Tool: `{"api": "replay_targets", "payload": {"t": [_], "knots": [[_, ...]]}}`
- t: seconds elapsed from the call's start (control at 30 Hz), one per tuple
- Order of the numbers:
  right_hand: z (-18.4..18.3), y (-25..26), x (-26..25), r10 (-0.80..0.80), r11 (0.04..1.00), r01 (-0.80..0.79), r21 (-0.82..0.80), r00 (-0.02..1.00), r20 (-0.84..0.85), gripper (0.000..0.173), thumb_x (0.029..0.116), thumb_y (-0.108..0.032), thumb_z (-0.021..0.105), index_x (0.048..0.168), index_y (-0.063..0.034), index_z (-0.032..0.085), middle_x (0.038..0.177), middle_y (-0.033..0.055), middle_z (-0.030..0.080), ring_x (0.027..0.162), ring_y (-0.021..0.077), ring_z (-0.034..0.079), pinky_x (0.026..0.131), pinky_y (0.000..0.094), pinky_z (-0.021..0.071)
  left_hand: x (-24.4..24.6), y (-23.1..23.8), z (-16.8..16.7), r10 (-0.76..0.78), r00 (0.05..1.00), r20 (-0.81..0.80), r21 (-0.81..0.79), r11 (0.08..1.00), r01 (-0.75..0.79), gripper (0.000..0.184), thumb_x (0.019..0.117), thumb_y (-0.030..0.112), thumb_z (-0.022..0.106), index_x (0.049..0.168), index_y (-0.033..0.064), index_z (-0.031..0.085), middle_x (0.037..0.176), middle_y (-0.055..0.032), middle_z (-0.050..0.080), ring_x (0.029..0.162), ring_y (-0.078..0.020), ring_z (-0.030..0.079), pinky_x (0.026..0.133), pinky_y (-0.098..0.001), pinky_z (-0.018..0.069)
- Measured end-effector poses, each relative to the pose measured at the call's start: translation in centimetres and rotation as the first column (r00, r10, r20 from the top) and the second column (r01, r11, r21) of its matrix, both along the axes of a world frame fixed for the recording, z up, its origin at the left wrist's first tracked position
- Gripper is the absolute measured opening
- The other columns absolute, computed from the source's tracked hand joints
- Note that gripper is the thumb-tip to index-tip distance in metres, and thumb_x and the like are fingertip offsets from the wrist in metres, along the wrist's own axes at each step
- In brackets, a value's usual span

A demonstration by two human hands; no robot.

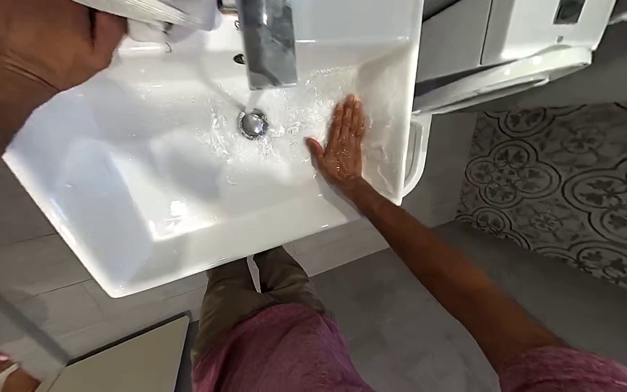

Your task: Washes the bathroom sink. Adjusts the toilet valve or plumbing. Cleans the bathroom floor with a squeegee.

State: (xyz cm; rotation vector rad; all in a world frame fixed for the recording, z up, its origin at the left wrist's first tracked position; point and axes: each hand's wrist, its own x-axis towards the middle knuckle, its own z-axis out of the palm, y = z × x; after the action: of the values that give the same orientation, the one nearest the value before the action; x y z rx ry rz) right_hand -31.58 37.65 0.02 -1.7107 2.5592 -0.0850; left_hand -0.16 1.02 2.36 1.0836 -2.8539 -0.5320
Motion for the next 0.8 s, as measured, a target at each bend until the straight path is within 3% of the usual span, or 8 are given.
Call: {"api": "replay_targets", "payload": {"t": [0.1, 0.17, 0.27, 0.4, 0.53, 0.6, 0.7, 0.8], "knots": [[3.0, 3.1, 3.6, -0.083, 0.970, 0.054, 0.238, 0.990, 0.113, 0.126, 0.0846, -0.087, 0.041, 0.158, 0.0124, 0.017, 0.166, 0.0362, 0.008, 0.156, 0.0490, 0.011, 0.126, 0.0619, 0.0110, -1.1, 0.7, 1.8, 0.035, 0.998, 0.058, 0.035, 0.999, -0.038, 0.065, 0.1064, 0.046, 0.026, 0.114, -0.0076, 0.060, 0.110, -0.0371, 0.064, 0.109, -0.0560, 0.063, 0.084, -0.0740, 0.0450], [2.8, 3.0, 3.2, -0.071, 0.967, 0.042, 0.251, 0.992, 0.107, 0.132, 0.0789, -0.093, 0.042, 0.159, 0.0105, 0.019, 0.165, 0.0351, 0.012, 0.155, 0.0492, 0.014, 0.125, 0.0624, 0.0141, -1.2, 1.3, 3.5, 0.034, 0.999, 0.041, 0.007, 0.999, -0.035, 0.064, 0.1059, 0.045, 0.026, 0.116, -0.0088, 0.059, 0.113, -0.0385, 0.063, 0.111, -0.0582, 0.061, 0.087, -0.0750, 0.0435], [1.8, 3.6, 3.9, -0.104, 0.987, 0.096, 0.126, 0.993, 0.053, 0.122, 0.0865, -0.087, 0.037, 0.156, 0.0130, 0.025, 0.164, 0.0352, 0.017, 0.155, 0.0476, 0.015, 0.127, 0.0606, 0.0099, -1.4, 3.2, 6.1, -0.060, 0.998, 0.029, 0.074, 0.996, 0.057, 0.061, 0.1076, 0.041, 0.027, 0.114, -0.0132, 0.055, 0.110, -0.0432, 0.060, 0.108, -0.0640, 0.058, 0.083, -0.0774, 0.0400], [5.3, 2.3, 8.7, -0.143, 0.915, 0.033, 0.403, 0.959, 0.246, 0.108, 0.0945, -0.069, 0.050, 0.160, 0.0100, 0.015, 0.167, 0.0330, 0.005, 0.156, 0.0483, 0.008, 0.124, 0.0628, 0.0158, -0.7, -0.1, 1.3, 0.005, 0.999, 0.034, -0.029, 1.000, -0.004, 0.069, 0.1057, 0.051, 0.024, 0.127, -0.0051, 0.058, 0.128, -0.0362, 0.059, 0.125, -0.0562, 0.054, 0.100, -0.0751, 0.0381], [4.4, 2.6, 10.0, -0.361, 0.891, 0.308, 0.335, 0.927, 0.107, 0.116, 0.0918, -0.078, 0.043, 0.158, 0.0129, 0.014, 0.165, 0.0384, 0.003, 0.153, 0.0564, 0.007, 0.121, 0.0703, 0.0145, 0.0, 1.8, 2.7, -0.019, 1.000, -0.011, 0.011, 1.000, 0.019, 0.068, 0.1072, 0.049, 0.027, 0.125, -0.0097, 0.056, 0.125, -0.0399, 0.059, 0.121, -0.0602, 0.055, 0.098, -0.0772, 0.0378], [6.3, 1.9, 15.2, -0.338, 0.858, 0.184, 0.479, 0.905, 0.259, 0.117, 0.0926, -0.077, 0.043, 0.158, 0.0148, 0.011, 0.163, 0.0413, -0.002, 0.153, 0.0577, 0.002, 0.122, 0.0698, 0.0135, -0.8, 2.8, 5.6, -0.030, 0.999, 0.018, 0.003, 1.000, 0.029, 0.065, 0.1089, 0.044, 0.030, 0.124, -0.0143, 0.056, 0.126, -0.0446, 0.056, 0.122, -0.0649, 0.052, 0.099, -0.0795, 0.0350], [9.4, -1.0, 19.8, -0.271, 0.759, -0.206, 0.617, 0.763, 0.587, 0.097, 0.1013, -0.065, 0.041, 0.160, 0.0083, 0.016, 0.169, 0.0290, -0.001, 0.158, 0.0428, 0.001, 0.128, 0.0546, 0.0124, -1.1, 3.3, 6.7, -0.047, 0.998, -0.036, -0.083, 0.996, 0.044, 0.058, 0.1091, 0.037, 0.037, 0.120, -0.0142, 0.060, 0.122, -0.0426, 0.060, 0.120, -0.0623, 0.056, 0.099, -0.0770, 0.0378], [8.3, -0.2, 19.5, -0.222, 0.831, -0.120, 0.543, 0.824, 0.521, 0.102, 0.0964, -0.074, 0.040, 0.163, 0.0007, 0.019, 0.172, 0.0191, 0.009, 0.160, 0.0335, 0.007, 0.126, 0.0624, 0.0058, -1.2, 3.3, 6.8, -0.087, 0.993, -0.074, -0.113, 0.990, 0.078, 0.055, 0.1083, 0.036, 0.038, 0.120, -0.0118, 0.062, 0.123, -0.0398, 0.062, 0.121, -0.0589, 0.057, 0.100, -0.0746, 0.0389]]}}
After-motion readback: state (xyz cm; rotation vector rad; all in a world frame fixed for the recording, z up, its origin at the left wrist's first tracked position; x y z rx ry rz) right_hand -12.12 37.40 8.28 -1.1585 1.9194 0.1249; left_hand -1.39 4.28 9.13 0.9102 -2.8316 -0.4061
